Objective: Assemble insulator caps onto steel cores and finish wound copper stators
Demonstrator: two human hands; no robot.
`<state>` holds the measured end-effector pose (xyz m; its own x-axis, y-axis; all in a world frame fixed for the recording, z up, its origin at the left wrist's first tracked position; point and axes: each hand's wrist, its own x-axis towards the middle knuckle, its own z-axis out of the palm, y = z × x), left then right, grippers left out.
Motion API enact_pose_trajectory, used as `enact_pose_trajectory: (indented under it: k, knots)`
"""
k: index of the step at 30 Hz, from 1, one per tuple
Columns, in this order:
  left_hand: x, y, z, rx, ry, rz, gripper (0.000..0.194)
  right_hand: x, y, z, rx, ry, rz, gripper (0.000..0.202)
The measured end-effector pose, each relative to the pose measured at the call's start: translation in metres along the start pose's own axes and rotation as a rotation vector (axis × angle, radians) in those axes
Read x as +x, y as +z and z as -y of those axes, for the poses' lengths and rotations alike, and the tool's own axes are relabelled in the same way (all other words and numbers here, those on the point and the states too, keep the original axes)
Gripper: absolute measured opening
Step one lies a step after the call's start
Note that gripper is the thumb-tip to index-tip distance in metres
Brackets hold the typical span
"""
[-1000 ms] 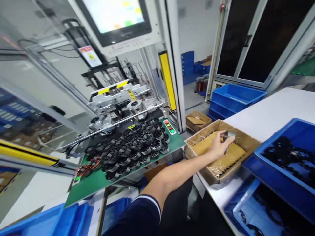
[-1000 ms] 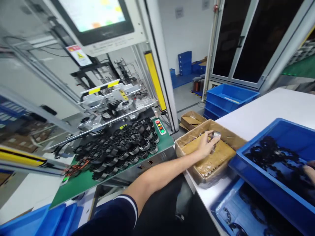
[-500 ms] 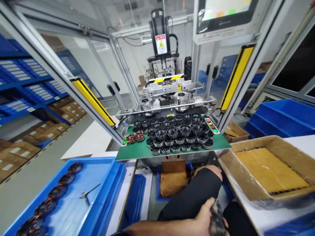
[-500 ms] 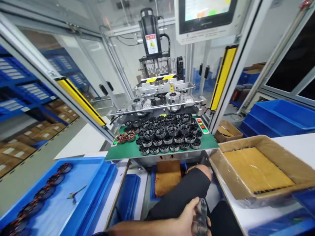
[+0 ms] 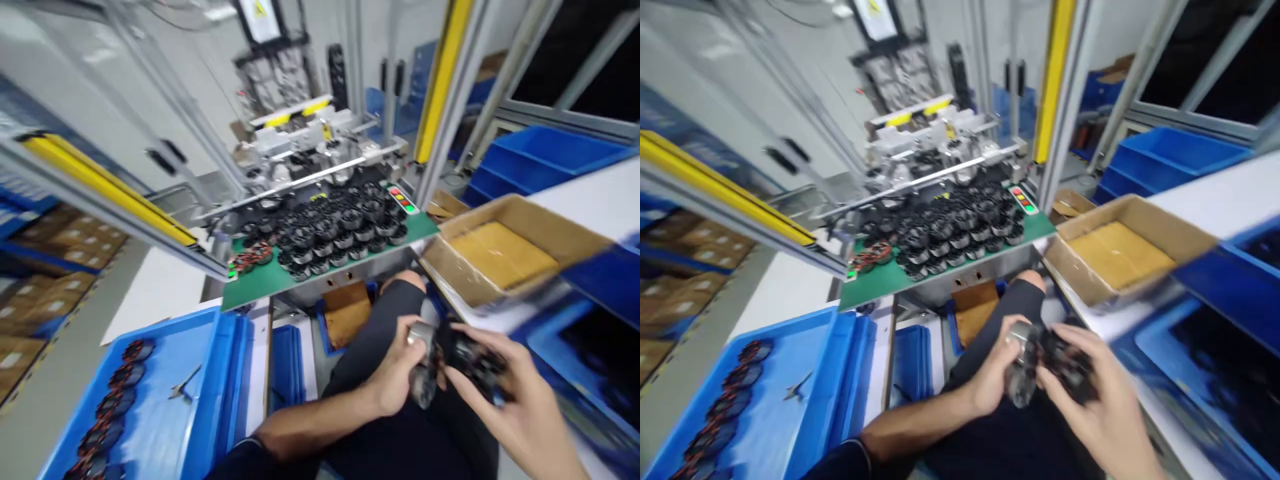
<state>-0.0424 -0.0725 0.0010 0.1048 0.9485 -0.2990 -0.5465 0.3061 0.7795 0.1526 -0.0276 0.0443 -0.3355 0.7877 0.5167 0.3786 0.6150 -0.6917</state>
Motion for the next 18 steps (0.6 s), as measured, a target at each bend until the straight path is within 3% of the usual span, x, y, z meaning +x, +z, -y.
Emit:
enact_pose_trajectory:
  k: [2,3,6,12,18]
  knots:
    - [-0.012,0.006,-0.022,0.054,0.097,0.016,0.085,0.011,0.001,0.018,0.038,-0.027,0.073,0.040]
    - [-0.015,0.008,-0.031,0.177,0.208,0.045,0.078,0.016,0.000,0.022,0.061,-0.026,0.079,0.043]
    - [-0.013,0.009,-0.046,0.324,0.324,0.092,0.063,0.027,-0.003,0.025,0.127,0.011,0.100,0.054]
    - [0.001,0.003,-0.043,0.195,0.235,0.099,0.054,0.036,0.009,0.010,0.206,0.110,0.163,0.068]
    - [0.021,-0.012,-0.038,0.140,0.158,-0.014,0.053,0.049,0.031,-0.015,0.321,0.179,0.159,0.072]
